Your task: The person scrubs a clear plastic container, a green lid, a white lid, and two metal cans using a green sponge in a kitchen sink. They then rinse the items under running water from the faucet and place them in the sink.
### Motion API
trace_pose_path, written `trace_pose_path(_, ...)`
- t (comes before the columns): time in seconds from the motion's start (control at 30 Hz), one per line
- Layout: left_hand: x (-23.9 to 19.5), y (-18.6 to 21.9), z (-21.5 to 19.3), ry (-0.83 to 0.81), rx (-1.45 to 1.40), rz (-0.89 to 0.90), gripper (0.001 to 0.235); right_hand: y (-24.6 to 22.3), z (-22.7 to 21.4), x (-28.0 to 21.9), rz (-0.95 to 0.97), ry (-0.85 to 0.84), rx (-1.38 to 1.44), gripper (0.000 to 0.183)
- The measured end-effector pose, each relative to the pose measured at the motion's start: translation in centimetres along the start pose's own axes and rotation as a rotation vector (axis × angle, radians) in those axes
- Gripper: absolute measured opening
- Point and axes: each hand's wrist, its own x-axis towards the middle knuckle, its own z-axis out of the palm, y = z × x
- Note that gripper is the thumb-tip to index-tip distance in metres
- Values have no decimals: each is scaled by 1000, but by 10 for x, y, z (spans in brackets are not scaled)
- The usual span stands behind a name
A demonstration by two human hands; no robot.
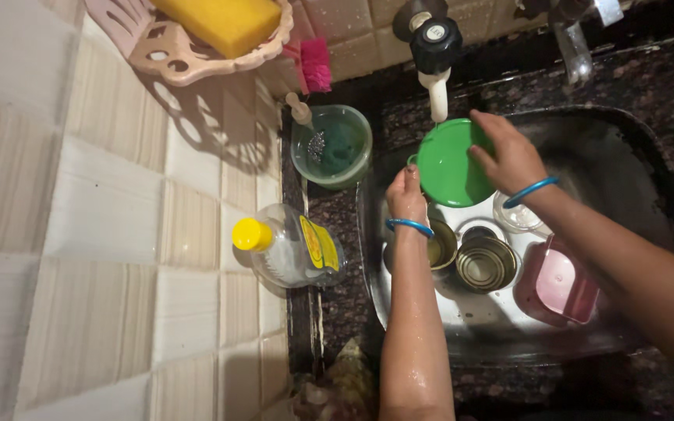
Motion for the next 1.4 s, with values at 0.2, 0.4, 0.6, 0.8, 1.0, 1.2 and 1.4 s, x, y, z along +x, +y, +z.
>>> trace_pose_path(0.2,-9,31,-5,151,-380,-86,34,11,-4,-2,637,-216,790,50)
trace_pose_path(0.4,-36,91,6,188,-154,82,33,-4,1,-14,825,-265,1045,41)
trace_pose_path(0.6,-28,74,2,89,419,166,32,24,11,-20,722,-49,1195,41)
trace_pose_path(0.8,1,26,-6,41,-10,-317,48,49,-6,-26,521,30,1214,32)
trace_pose_path(1.0,5,30,-4,-80,283,67,52,29,1,-35,499,5,1062,46)
trace_pose_path(1.2,3,39,-5,-169,68,223,51,-2,2,-29,119,112,773,66)
trace_pose_path(1.4,19,-19,-3,-135,-488,-224,44,-37,-28,-30,-66,161,349,61)
